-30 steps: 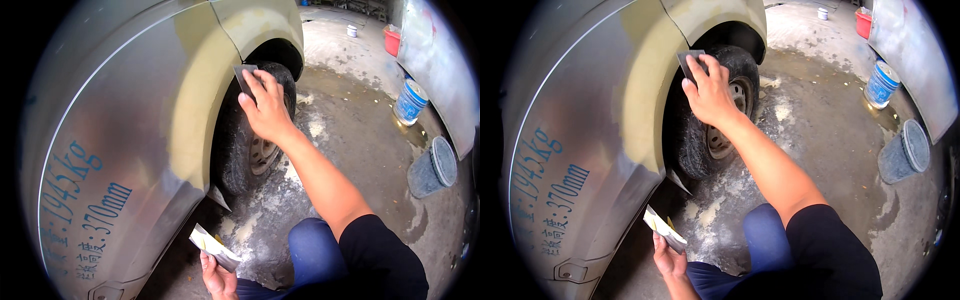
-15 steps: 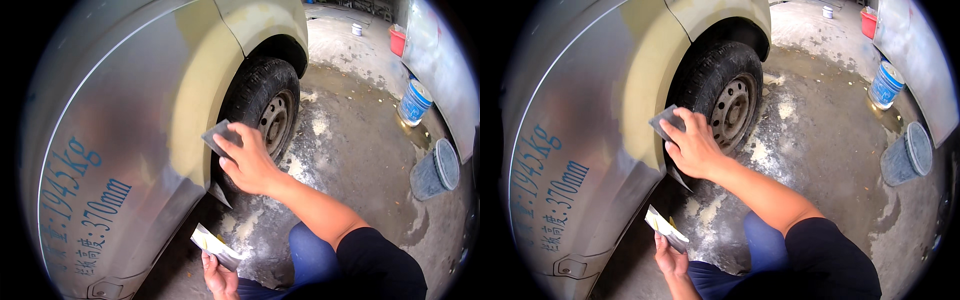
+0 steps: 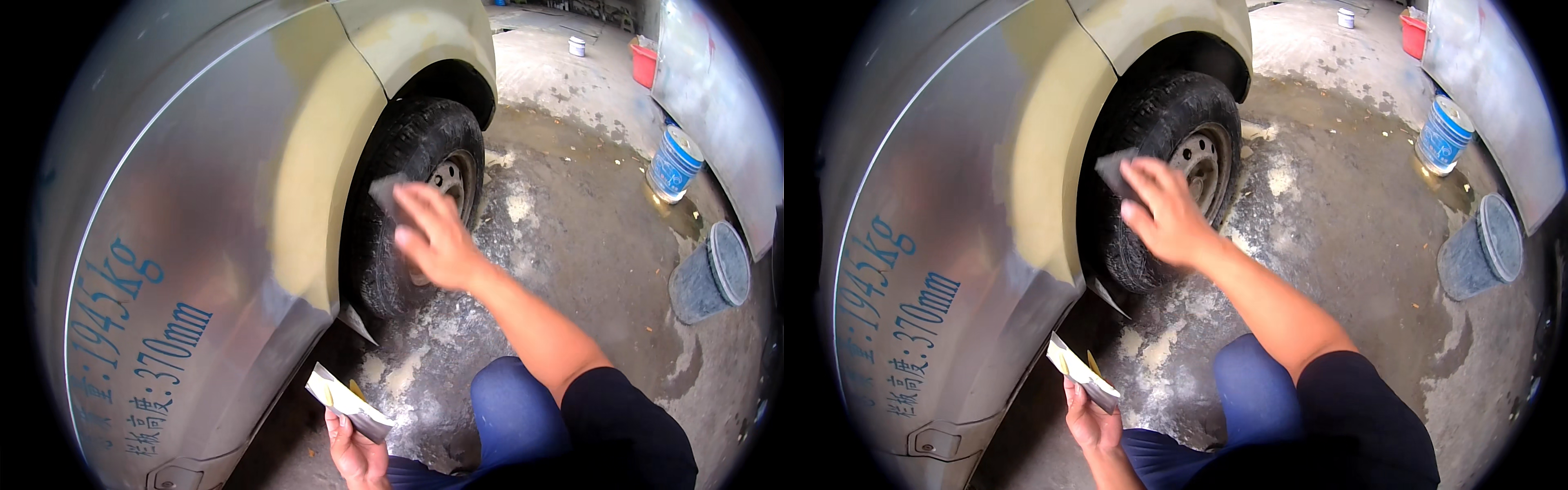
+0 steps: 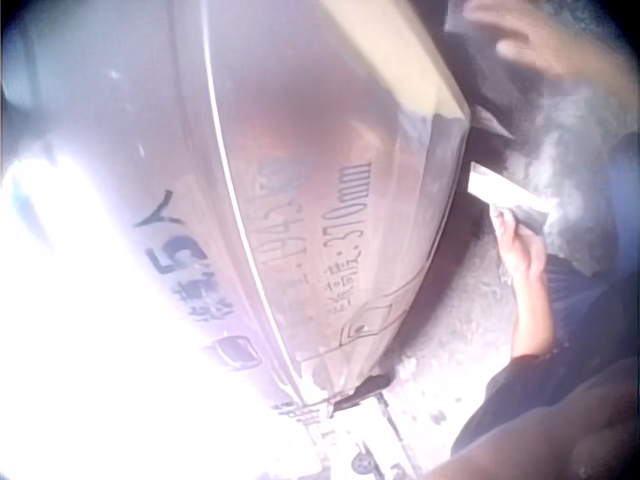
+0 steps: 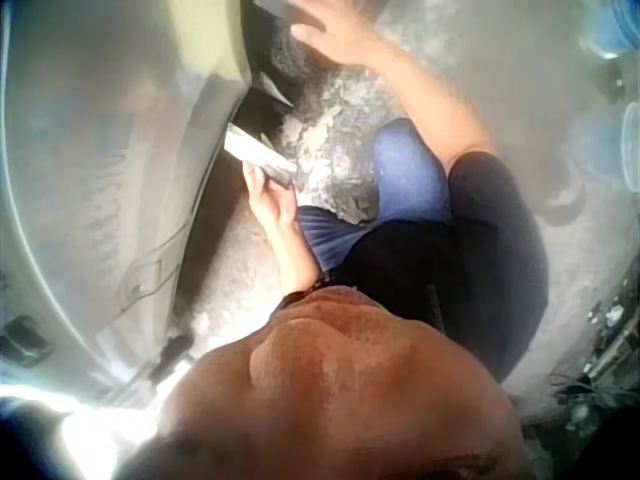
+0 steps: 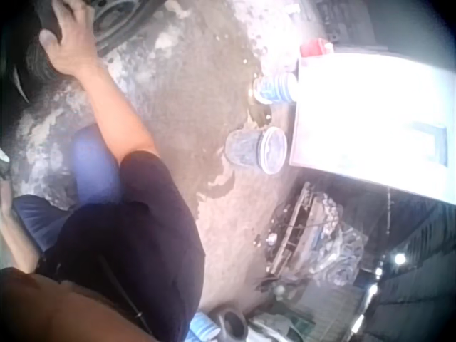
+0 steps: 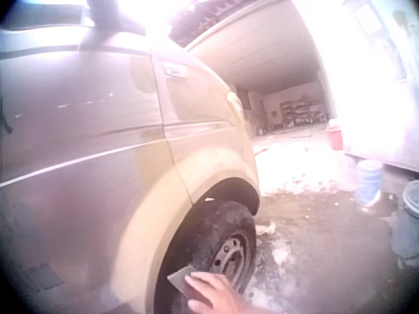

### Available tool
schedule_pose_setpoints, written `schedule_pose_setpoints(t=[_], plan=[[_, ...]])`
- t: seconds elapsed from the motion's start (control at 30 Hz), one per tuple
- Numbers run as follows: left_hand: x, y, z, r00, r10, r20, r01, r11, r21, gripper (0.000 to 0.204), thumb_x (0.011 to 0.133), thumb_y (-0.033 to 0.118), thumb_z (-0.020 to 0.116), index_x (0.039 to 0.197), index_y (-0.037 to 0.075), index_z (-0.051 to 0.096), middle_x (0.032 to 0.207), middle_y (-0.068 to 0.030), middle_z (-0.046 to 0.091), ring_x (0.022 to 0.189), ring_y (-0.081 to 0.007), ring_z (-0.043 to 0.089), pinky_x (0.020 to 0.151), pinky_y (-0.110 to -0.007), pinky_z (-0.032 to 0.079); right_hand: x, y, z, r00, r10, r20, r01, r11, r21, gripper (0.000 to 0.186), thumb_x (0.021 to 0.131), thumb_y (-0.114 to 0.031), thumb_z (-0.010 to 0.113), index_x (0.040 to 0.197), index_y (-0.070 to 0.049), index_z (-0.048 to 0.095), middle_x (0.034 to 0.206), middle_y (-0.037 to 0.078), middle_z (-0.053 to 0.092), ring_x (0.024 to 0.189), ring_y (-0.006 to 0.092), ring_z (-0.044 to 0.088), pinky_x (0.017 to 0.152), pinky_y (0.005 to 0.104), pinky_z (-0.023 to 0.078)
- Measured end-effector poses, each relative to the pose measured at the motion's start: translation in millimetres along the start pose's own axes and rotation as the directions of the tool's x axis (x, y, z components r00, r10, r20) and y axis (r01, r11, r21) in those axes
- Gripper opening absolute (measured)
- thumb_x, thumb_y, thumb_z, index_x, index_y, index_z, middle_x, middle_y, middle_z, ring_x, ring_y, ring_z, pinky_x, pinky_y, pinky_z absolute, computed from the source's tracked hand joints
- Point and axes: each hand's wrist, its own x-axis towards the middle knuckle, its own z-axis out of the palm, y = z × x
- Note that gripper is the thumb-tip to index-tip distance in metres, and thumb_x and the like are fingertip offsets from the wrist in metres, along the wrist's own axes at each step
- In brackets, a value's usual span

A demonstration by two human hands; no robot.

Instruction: The person applies a beige body filler to the rear wheel arch of a silver van using a metal spreader. They then smooth and level the applied filler using a yellow sanding block, working on the curved surface of the vehicle's body panel.

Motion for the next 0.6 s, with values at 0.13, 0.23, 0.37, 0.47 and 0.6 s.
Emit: schedule_pose_setpoints(t=[0.13,0.23,0.37,0.47,0.6], plan=[[-5,-4,4,1.000,-0.025,-0.001,0.025,1.000,-0.007,0.046,0.095,0.005,0.052,0.139,0.010,0.040,0.129,-0.0106,0.059,0.112,-0.0252,0.062,0.093,-0.043,0.054,77,26,-3,0.950,0.058,-0.307,-0.088,0.993,-0.085,0.049,0.093,-0.024,0.058,0.137,-0.006,0.050,0.138,0.019,0.041,0.119,0.0436,0.042,0.104,0.0488,0.038],[-6,-4,2,1.000,-0.021,-0.009,0.021,1.000,0.014,0.046,0.095,0.005,0.052,0.139,0.010,0.040,0.130,-0.0109,0.058,0.115,-0.0248,0.061,0.095,-0.043,0.053,92,16,4,0.945,0.102,-0.311,-0.137,0.986,-0.090,0.047,0.093,-0.023,0.057,0.137,-0.006,0.050,0.140,0.020,0.038,0.120,0.0452,0.040,0.104,0.0506,0.038],[-5,-3,-3,1.000,-0.001,0.015,0.000,1.000,0.029,0.046,0.095,0.005,0.052,0.139,0.009,0.040,0.130,-0.0113,0.058,0.115,-0.0247,0.061,0.096,-0.043,0.053,70,-14,17,0.980,0.092,-0.176,-0.111,0.989,-0.099,0.046,0.092,-0.020,0.056,0.135,-0.004,0.052,0.137,0.020,0.039,0.120,0.0432,0.039,0.103,0.0504,0.038],[-1,-5,-6,0.999,0.016,-0.034,-0.014,0.998,0.060,0.046,0.094,0.005,0.053,0.138,0.009,0.041,0.131,-0.0116,0.057,0.117,-0.0249,0.060,0.097,-0.042,0.052,50,-21,25,0.992,0.054,-0.113,-0.069,0.988,-0.136,0.047,0.091,-0.019,0.058,0.136,-0.004,0.052,0.137,0.018,0.039,0.121,0.0413,0.038,0.101,0.0521,0.039],[0,-7,0,1.000,-0.004,-0.025,0.005,0.999,0.048,0.046,0.094,0.005,0.054,0.138,0.008,0.040,0.132,-0.0122,0.057,0.119,-0.0250,0.058,0.098,-0.042,0.051,29,-23,34,0.999,0.006,-0.042,-0.011,0.994,-0.113,0.046,0.089,-0.018,0.059,0.134,-0.006,0.053,0.135,0.016,0.038,0.118,0.0387,0.039,0.096,0.0525,0.040]])
